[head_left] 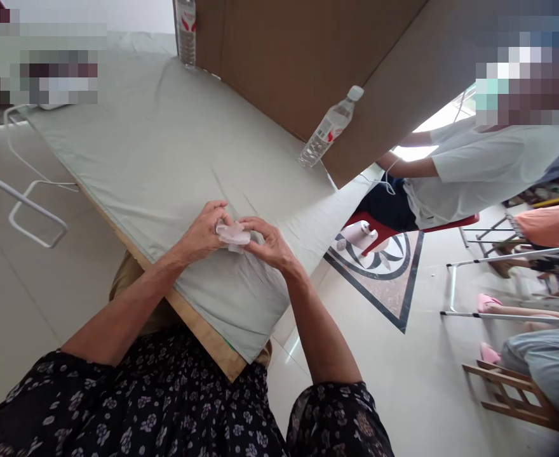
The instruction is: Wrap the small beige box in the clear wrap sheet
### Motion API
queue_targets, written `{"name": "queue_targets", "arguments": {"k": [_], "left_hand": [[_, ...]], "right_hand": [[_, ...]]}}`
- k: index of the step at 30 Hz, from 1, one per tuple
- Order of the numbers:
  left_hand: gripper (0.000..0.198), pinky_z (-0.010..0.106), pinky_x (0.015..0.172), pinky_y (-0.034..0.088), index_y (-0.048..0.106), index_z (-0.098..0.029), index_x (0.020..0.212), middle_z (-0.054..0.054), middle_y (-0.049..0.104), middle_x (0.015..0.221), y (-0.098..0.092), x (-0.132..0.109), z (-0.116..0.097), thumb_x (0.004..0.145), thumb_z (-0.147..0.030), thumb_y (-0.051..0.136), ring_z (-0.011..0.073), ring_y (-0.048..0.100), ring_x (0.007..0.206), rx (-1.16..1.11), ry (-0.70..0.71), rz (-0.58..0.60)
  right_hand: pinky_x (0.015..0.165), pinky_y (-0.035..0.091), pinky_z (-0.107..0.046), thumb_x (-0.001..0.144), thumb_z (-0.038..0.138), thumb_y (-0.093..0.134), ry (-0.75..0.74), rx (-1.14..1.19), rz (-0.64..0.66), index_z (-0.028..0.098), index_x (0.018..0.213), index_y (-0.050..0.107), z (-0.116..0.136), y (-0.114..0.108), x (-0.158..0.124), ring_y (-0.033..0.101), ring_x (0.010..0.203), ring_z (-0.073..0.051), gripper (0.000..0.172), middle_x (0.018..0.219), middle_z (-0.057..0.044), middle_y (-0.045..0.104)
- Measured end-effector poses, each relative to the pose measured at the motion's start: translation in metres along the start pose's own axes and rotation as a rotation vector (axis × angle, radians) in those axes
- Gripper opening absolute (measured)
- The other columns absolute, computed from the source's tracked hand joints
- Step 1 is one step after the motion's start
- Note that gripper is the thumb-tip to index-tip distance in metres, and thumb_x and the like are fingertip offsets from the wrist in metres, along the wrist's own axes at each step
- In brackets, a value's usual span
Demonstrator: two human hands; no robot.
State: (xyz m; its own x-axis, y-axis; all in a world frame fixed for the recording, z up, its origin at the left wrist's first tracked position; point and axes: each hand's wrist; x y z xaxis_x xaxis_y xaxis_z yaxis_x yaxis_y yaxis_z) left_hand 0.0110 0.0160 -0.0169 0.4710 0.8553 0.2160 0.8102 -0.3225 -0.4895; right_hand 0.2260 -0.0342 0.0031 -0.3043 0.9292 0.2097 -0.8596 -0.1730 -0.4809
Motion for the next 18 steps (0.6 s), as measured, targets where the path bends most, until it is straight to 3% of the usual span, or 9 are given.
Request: {"name": "queue_targets", "arguments": {"k": [3,6,8,10,12,15,18], "left_hand": [[0.022,0.046,0.109,0.052,0.062,-0.02,0.089,0.016,0.057,0.139,0.001,-0.002,-0.001,0.078,-0.034,0.074,0.0335,0.046,0.147,-0.038,0.013,0.0],[0.021,0.046,0.11,0.05,0.063,-0.021,0.089,0.015,0.06,0.138,0.003,-0.002,-0.004,0.077,-0.036,0.072,0.0319,0.049,0.145,-0.061,0.001,-0.017],[0.027,0.044,0.111,0.049,0.064,-0.021,0.092,0.014,0.063,0.137,0.001,0.0,-0.008,0.077,-0.042,0.072,0.0309,0.055,0.139,-0.092,-0.033,-0.036],[0.036,0.042,0.109,0.049,0.066,-0.02,0.1,0.013,0.067,0.133,-0.004,0.0,-0.011,0.081,-0.05,0.069,0.0292,0.062,0.128,-0.151,-0.082,-0.033],[0.044,0.039,0.102,0.052,0.068,-0.018,0.11,0.011,0.072,0.125,-0.011,-0.002,-0.014,0.085,-0.055,0.065,0.0272,0.067,0.116,-0.219,-0.126,0.02],[0.049,0.034,0.085,0.054,0.069,-0.018,0.114,0.006,0.074,0.105,-0.019,-0.008,-0.017,0.081,-0.054,0.069,0.0245,0.068,0.098,-0.247,-0.164,0.147],[0.046,0.032,0.078,0.052,0.07,-0.018,0.112,0.003,0.072,0.098,-0.018,-0.012,-0.016,0.077,-0.047,0.072,0.021,0.065,0.088,-0.235,-0.203,0.184]], "right_hand": [[0.12,0.042,-0.052,0.083,0.042,0.083,-0.088,-0.205,0.017,0.026,0.135,0.067,-0.003,0.006,-0.014,0.057,0.143,-0.029,0.056,0.149,-0.013,0.065],[0.119,0.042,-0.052,0.088,0.03,0.075,-0.098,-0.345,-0.081,0.024,0.134,0.066,-0.009,0.02,-0.017,0.058,0.141,-0.029,0.047,0.146,-0.015,0.066],[0.117,0.043,-0.05,0.09,0.03,0.072,-0.068,-0.322,-0.161,0.024,0.127,0.068,-0.01,0.028,-0.012,0.062,0.135,-0.028,0.038,0.139,-0.014,0.071],[0.11,0.048,-0.044,0.089,0.037,0.072,0.01,-0.2,-0.227,0.023,0.118,0.07,-0.008,0.032,-0.005,0.067,0.122,-0.026,0.032,0.126,-0.011,0.075],[0.092,0.053,-0.036,0.091,0.048,0.067,0.147,-0.021,-0.265,0.022,0.107,0.07,-0.002,0.034,-0.001,0.069,0.099,-0.022,0.03,0.104,-0.006,0.076],[0.067,0.044,-0.028,0.093,0.058,0.059,0.301,0.144,-0.264,0.022,0.084,0.063,0.007,0.038,-0.001,0.054,0.07,-0.015,0.038,0.074,0.001,0.06],[0.061,0.034,-0.028,0.093,0.059,0.058,0.318,0.075,-0.276,0.023,0.07,0.051,0.009,0.041,-0.002,0.041,0.064,-0.013,0.044,0.065,0.004,0.045]]}}
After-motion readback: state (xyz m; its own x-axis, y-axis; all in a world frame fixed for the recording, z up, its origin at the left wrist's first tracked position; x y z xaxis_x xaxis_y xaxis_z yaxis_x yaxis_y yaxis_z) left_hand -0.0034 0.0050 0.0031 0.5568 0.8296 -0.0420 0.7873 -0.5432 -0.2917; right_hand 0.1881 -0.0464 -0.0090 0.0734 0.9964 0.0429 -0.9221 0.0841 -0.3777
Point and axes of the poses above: each hand's wrist, its own x-axis towards the middle knuckle, its own y-axis out of the palm, z = x × y
